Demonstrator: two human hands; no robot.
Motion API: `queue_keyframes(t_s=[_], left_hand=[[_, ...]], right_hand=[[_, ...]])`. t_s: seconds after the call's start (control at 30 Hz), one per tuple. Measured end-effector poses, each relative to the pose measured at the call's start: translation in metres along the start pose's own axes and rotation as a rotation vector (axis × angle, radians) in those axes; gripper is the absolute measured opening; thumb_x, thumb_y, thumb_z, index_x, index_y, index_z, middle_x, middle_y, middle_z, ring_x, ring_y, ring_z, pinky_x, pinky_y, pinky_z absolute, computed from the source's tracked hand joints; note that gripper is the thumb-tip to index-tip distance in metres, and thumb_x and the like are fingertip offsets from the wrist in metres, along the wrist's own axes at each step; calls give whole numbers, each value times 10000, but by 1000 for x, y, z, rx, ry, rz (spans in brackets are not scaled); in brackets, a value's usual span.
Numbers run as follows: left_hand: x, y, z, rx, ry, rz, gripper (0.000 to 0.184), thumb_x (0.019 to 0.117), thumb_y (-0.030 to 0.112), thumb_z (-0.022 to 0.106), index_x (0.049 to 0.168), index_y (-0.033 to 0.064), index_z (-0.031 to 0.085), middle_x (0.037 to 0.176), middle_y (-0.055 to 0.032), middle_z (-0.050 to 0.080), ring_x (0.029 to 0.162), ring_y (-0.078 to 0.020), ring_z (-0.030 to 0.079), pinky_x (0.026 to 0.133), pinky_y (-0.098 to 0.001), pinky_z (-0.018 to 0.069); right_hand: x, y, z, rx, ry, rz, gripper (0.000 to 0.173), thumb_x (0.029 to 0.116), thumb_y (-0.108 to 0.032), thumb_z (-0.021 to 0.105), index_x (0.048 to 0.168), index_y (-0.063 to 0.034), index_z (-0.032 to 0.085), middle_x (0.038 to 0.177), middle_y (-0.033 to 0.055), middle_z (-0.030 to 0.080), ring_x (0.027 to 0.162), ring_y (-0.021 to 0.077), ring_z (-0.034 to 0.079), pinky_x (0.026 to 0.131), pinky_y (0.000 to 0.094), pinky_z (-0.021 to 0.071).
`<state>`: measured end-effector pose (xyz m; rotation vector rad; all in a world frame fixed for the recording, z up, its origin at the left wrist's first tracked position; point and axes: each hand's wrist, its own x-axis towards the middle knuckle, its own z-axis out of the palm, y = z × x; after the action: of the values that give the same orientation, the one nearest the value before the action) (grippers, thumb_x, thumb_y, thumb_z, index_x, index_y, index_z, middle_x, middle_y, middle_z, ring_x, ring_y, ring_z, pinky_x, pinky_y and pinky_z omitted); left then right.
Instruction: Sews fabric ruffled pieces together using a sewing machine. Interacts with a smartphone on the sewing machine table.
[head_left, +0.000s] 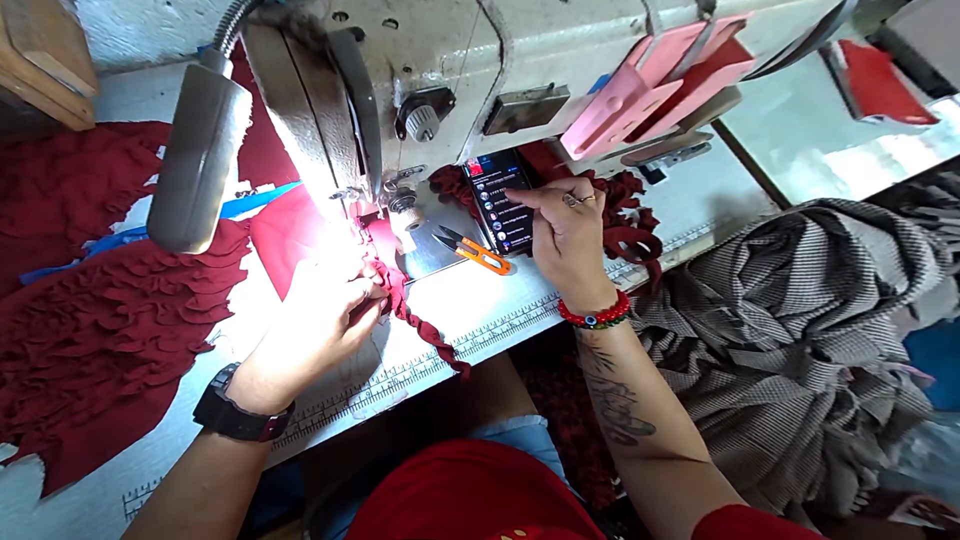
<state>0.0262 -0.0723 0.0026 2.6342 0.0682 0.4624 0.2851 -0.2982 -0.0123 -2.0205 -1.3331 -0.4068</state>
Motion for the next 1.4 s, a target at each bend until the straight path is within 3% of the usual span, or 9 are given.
queue_keyframes(t_s=[0.2,0.37,0.43,0.87,1.4], left_hand=[[-1,-1,1,-1,11,3,238,957,276,581,924,162,787,1044,-2,692,1054,-185,613,923,-470,425],[-1,0,0,-5,3,-6,238,958,282,583,905,164,784,1062,-7,699,1064,-181,624,930,-477,434],[0,0,0,-8,4,-5,233,952,278,585,902,165,783,1055,-4,698,1053,-178,625,920,-478,437],[0,0,-1,4,-5,5,225,953,271,585,907,166,779,1049,-5,693,1049,-189,622,918,-483,438],[-1,0,1,-1,3,5,223,944,261,587,909,155,780,1062,-18,695,1073,-204,618,930,-489,428]], right_hand=[[-1,2,1,18,8,-3,442,988,2,376,1235,-92,731,1027,61,726,1086,268,592,974,505,382],[0,-2,-1,-13,-21,20,467,1009,-4,377,1323,-138,696,1270,65,690,1259,307,544,1020,539,385],[0,-1,-1,-8,-1,13,463,1008,-4,376,1319,-129,695,1284,63,687,1273,310,538,1031,534,386],[-2,2,-2,85,118,38,396,1030,-8,373,1230,-61,711,1163,78,717,1205,262,578,1043,466,410],[-3,2,-4,152,147,90,404,1040,-9,344,1235,-33,697,1087,79,723,1116,221,603,986,408,441]])
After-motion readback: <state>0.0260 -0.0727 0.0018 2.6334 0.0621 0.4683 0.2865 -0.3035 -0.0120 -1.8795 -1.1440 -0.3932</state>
